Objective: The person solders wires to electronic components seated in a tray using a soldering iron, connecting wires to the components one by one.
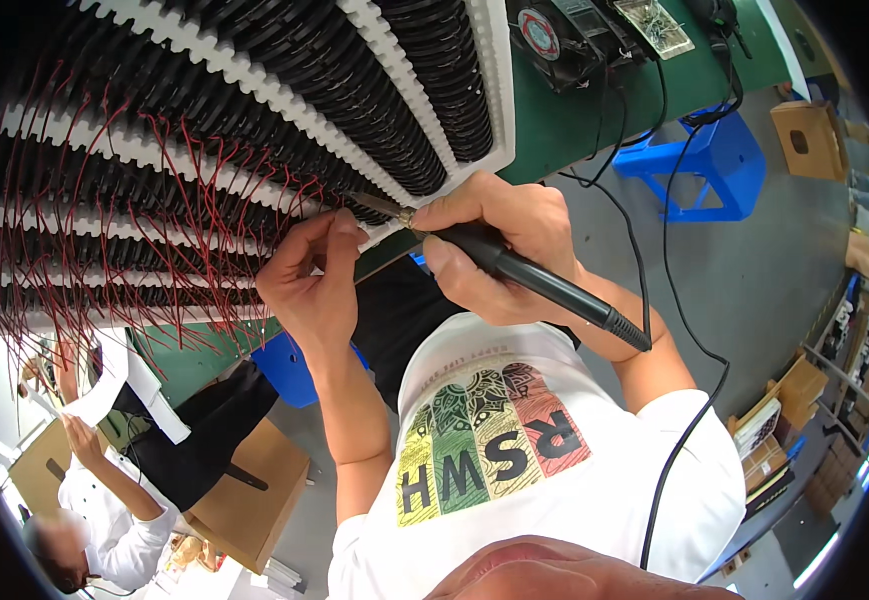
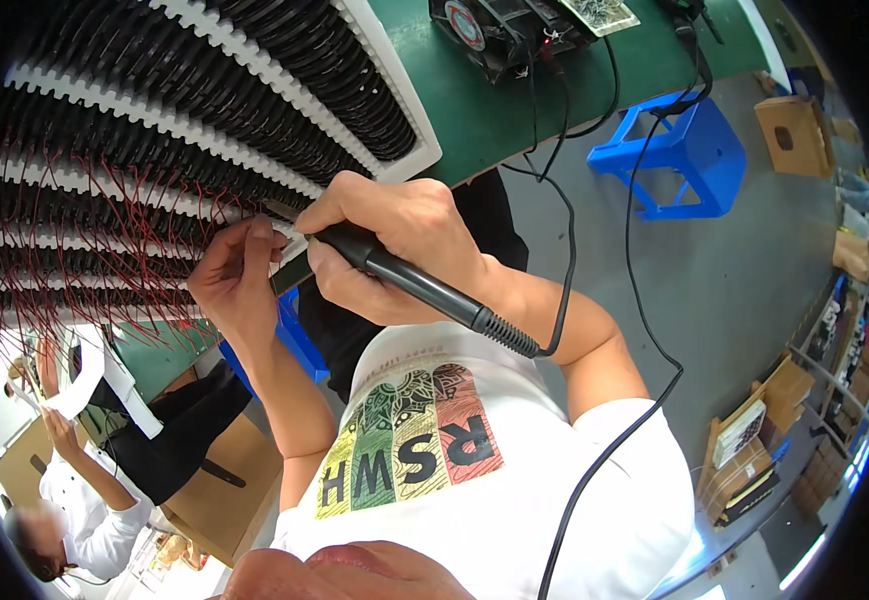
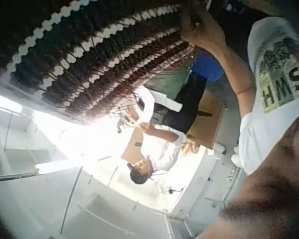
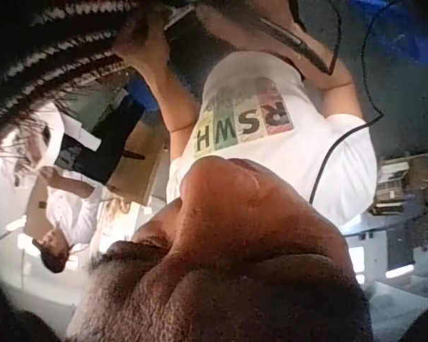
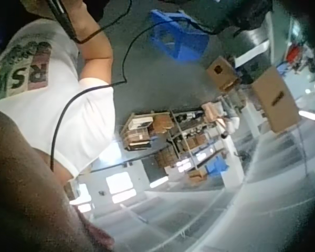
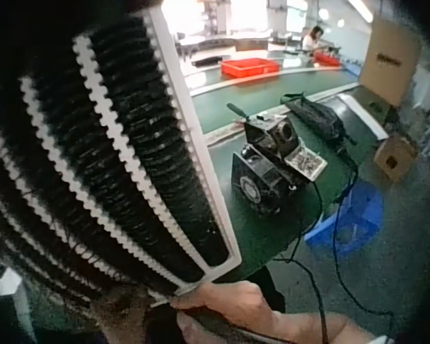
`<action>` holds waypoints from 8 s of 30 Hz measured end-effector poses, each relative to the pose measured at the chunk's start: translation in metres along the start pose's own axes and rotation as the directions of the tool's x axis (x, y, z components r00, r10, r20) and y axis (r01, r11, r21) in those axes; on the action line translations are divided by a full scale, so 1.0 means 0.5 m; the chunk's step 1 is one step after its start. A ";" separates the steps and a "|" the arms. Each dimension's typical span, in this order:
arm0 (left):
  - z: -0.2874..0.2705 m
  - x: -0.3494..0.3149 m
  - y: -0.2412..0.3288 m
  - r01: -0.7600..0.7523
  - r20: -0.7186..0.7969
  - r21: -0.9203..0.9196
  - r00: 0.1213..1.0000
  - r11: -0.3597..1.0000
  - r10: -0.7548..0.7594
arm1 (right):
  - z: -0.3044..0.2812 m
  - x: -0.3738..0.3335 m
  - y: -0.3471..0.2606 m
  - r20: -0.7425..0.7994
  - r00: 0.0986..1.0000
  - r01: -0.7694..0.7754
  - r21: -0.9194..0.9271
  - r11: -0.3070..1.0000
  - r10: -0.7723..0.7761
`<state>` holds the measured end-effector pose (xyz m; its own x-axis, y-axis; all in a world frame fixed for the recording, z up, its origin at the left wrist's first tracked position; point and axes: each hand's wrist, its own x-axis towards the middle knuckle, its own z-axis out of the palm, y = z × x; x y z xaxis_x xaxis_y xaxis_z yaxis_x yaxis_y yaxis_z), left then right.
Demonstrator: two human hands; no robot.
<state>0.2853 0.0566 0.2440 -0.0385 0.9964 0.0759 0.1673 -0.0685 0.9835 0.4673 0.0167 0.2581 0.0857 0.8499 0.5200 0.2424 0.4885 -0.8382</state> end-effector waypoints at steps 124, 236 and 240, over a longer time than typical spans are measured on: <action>-0.157 -0.045 0.096 -0.225 -0.334 -0.042 0.921 0.973 0.199 | -0.043 0.058 -0.005 -0.064 0.992 0.121 0.366 0.923 -0.104; -0.004 0.062 0.044 -0.427 -0.103 0.650 0.770 0.629 0.630 | 0.026 0.116 -0.045 0.085 0.996 -0.009 -0.023 1.000 0.011; -0.003 0.062 0.044 -0.426 -0.110 0.643 0.771 0.636 0.627 | 0.032 0.129 -0.043 0.101 0.990 0.106 -0.050 0.993 -0.101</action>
<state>0.2864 0.0860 0.2683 -0.0333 0.7197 0.6935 0.7565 -0.4354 0.4881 0.4523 0.0640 0.3069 -0.0375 0.8119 0.5826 0.2983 0.5655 -0.7689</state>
